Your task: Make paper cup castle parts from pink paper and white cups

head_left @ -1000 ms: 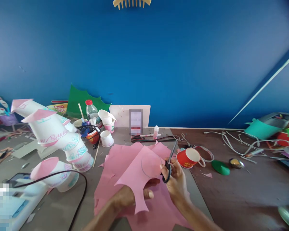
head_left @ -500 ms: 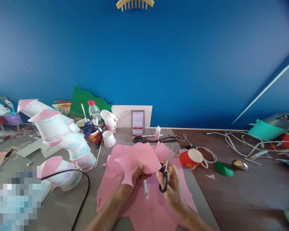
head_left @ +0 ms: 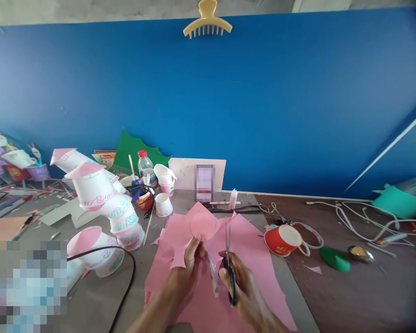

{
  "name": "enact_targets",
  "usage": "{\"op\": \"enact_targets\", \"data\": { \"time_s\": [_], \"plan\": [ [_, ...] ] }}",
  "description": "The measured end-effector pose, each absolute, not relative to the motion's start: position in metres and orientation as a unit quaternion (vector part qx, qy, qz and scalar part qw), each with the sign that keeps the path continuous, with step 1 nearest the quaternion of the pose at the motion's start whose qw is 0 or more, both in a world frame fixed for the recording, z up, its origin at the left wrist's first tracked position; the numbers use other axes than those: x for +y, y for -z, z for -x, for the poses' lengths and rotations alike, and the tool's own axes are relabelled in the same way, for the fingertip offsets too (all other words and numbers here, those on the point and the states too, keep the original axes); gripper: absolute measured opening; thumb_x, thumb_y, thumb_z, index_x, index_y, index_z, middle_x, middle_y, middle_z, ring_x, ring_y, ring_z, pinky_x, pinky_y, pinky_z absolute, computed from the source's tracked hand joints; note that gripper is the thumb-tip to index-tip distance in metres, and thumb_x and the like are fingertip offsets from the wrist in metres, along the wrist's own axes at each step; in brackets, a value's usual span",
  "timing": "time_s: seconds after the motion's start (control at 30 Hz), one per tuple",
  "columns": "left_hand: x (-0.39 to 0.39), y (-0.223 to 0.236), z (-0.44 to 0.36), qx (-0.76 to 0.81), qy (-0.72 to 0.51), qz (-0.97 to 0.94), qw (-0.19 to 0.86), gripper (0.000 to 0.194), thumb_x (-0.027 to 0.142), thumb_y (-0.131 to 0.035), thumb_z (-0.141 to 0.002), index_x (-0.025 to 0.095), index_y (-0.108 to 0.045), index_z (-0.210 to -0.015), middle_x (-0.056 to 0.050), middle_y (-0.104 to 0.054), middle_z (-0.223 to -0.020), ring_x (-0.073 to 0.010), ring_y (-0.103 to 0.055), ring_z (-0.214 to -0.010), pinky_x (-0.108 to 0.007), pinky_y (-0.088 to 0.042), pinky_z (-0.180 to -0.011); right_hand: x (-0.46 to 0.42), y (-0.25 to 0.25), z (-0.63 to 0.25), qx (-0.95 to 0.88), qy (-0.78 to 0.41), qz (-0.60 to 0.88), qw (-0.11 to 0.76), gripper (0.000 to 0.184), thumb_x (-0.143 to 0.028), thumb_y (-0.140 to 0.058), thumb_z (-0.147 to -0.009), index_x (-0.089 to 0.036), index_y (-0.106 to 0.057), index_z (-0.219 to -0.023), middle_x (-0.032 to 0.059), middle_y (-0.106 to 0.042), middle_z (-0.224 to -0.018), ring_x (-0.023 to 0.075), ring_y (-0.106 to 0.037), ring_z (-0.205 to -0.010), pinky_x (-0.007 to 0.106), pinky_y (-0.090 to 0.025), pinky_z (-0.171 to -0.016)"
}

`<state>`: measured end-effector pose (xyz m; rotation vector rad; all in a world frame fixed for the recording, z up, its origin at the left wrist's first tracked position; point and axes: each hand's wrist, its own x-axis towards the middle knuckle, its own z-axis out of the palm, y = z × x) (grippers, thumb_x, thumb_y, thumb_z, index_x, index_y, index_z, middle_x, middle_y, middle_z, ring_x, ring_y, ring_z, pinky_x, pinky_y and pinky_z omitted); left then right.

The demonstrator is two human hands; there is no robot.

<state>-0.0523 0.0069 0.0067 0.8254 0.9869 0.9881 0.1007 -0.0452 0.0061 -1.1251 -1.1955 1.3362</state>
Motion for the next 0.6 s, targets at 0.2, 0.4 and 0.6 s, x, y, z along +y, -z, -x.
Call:
{"op": "enact_targets", "data": {
  "time_s": [0.2,0.4,0.6],
  "plan": [
    [0.004,-0.005,0.031,0.467,-0.476,-0.38,0.641,0.047,0.059,-0.051,-0.083,0.02,-0.045,-0.057,0.003,-0.044,-0.055,-0.0132,-0.043,-0.055,-0.028,-0.039,-0.061,-0.045,-0.005,-0.092,-0.48,-0.539,0.48,0.498,0.048,-0.065,-0.055,-0.079,-0.021,-0.054,-0.099,-0.0022,-0.051,-0.063,0.012,-0.046,-0.051,0.025,-0.038,-0.047],
    [0.0,-0.01,0.023,0.475,-0.455,-0.4,0.638,0.054,0.07,-0.053,-0.072,0.022,-0.04,-0.051,0.004,-0.038,-0.05,-0.0132,-0.039,-0.05,-0.028,-0.035,-0.054,-0.041,0.008,-0.089,-0.506,-0.499,0.471,0.522,0.042,-0.057,-0.054,-0.084,-0.018,-0.055,-0.099,-0.0014,-0.05,-0.068,0.0108,-0.044,-0.055,0.024,-0.037,-0.05],
    [0.002,0.005,0.022,0.433,-0.439,-0.426,0.662,0.053,0.069,-0.052,-0.075,0.021,-0.045,-0.051,0.001,-0.044,-0.049,-0.0158,-0.047,-0.053,-0.03,-0.042,-0.06,-0.04,-0.002,-0.09,-0.52,-0.485,0.451,0.539,0.034,-0.053,-0.049,-0.089,-0.019,-0.054,-0.094,0.0013,-0.054,-0.075,0.013,-0.046,-0.063,0.025,-0.039,-0.055]
  ]
}}
